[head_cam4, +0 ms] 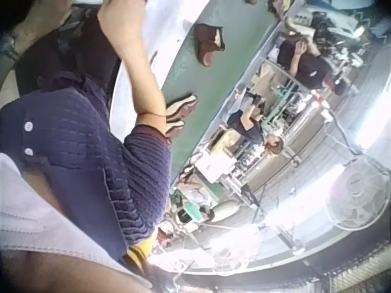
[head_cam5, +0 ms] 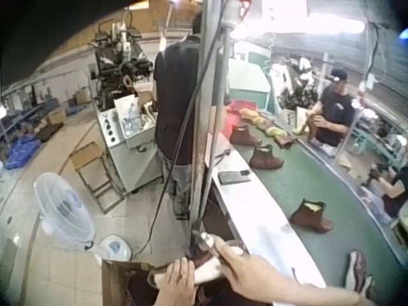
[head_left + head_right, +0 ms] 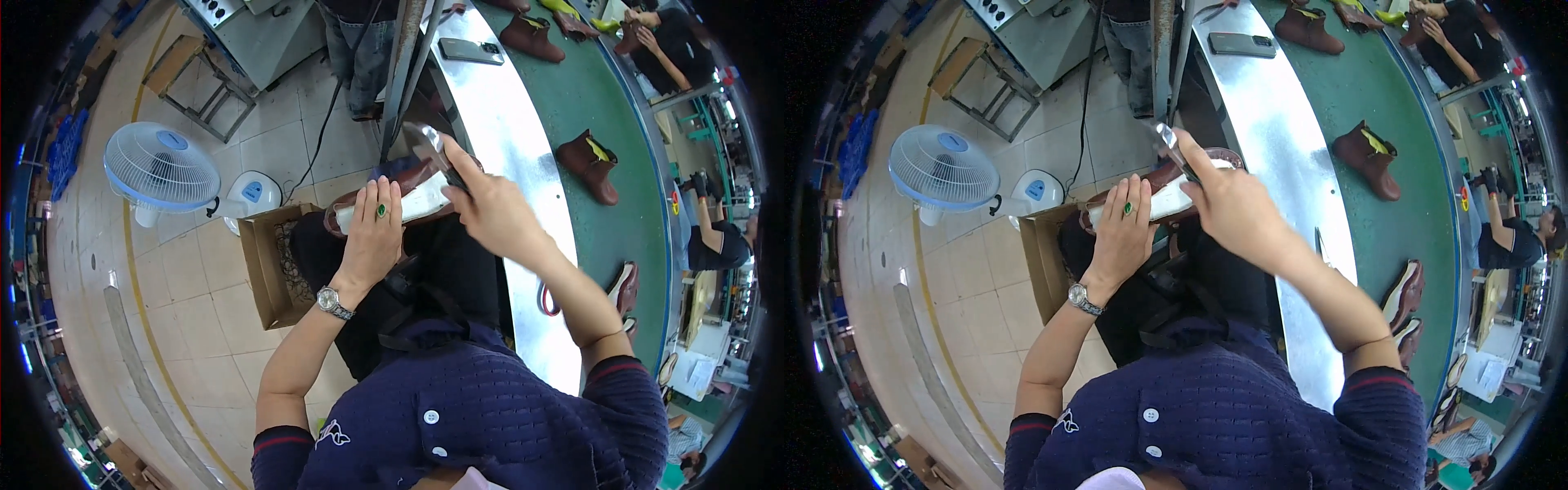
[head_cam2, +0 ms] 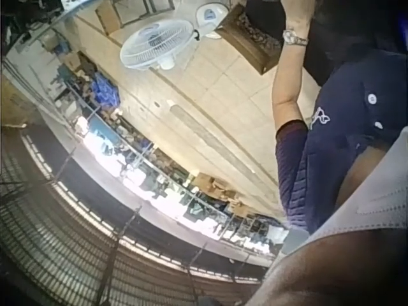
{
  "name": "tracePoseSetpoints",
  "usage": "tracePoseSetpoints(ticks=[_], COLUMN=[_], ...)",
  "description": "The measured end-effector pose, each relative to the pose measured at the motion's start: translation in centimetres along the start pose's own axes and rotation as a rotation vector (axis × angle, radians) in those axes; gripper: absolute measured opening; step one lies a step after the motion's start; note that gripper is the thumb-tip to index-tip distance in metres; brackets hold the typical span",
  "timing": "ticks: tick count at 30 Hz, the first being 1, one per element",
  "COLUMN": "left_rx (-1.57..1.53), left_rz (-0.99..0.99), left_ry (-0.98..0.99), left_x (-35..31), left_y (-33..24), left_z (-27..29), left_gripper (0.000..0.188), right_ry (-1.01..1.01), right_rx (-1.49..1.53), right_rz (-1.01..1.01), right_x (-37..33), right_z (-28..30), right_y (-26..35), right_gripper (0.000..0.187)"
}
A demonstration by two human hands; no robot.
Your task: Finishing the lasting and trimming of a leather shoe upper on a workbench.
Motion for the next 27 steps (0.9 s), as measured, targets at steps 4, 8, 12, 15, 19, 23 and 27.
tracePoseSetpoints(ticks=[4,8,12,15,19,23,27], left_rx=[0.053,-0.047,-0.067,-0.049,-0.258,0.117,-0.004], left_rz=[-0.028,0.006,-0.021,-0.002,0.118,0.295,0.214], left_ry=[-0.021,-0.089,-0.130,-0.153,-0.136,-0.011,0.094], left_x=[-0.6,-1.0,-0.8,-0.7,-0.2,0.1,-0.7], left_y=[0.2,0.5,0.4,0.4,0.8,2.2,3.0], left_z=[-1.0,-0.7,-0.5,-0.5,0.3,3.1,2.1], left_gripper=[0.064,0.058,0.050,0.048,0.053,0.075,0.073], right_ry=[0.276,0.075,0.114,0.116,0.050,0.249,-0.008], right_rx=[-0.230,-0.067,-0.217,-0.147,-0.117,-0.257,-0.046], right_rz=[-0.024,-0.036,0.002,0.042,-0.076,0.034,-0.041], right_x=[0.1,0.3,-0.4,0.6,0.3,0.8,0.6], right_z=[-4.2,-3.0,-6.1,-4.3,-5.4,-5.1,-5.9], right_y=[-1.5,1.1,-0.7,1.1,0.9,1.1,1.7], right_gripper=[0.064,0.067,0.062,0.063,0.063,0.061,0.065])
Point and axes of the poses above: each hand's wrist, its own x-axis towards the middle knuckle, its own z-axis out of the back of the hand, y = z × x, the point moved 4 cm from there along x, towards the middle knuckle, and after that the axes turned 2 degrees about z, right-handed, at the moved point
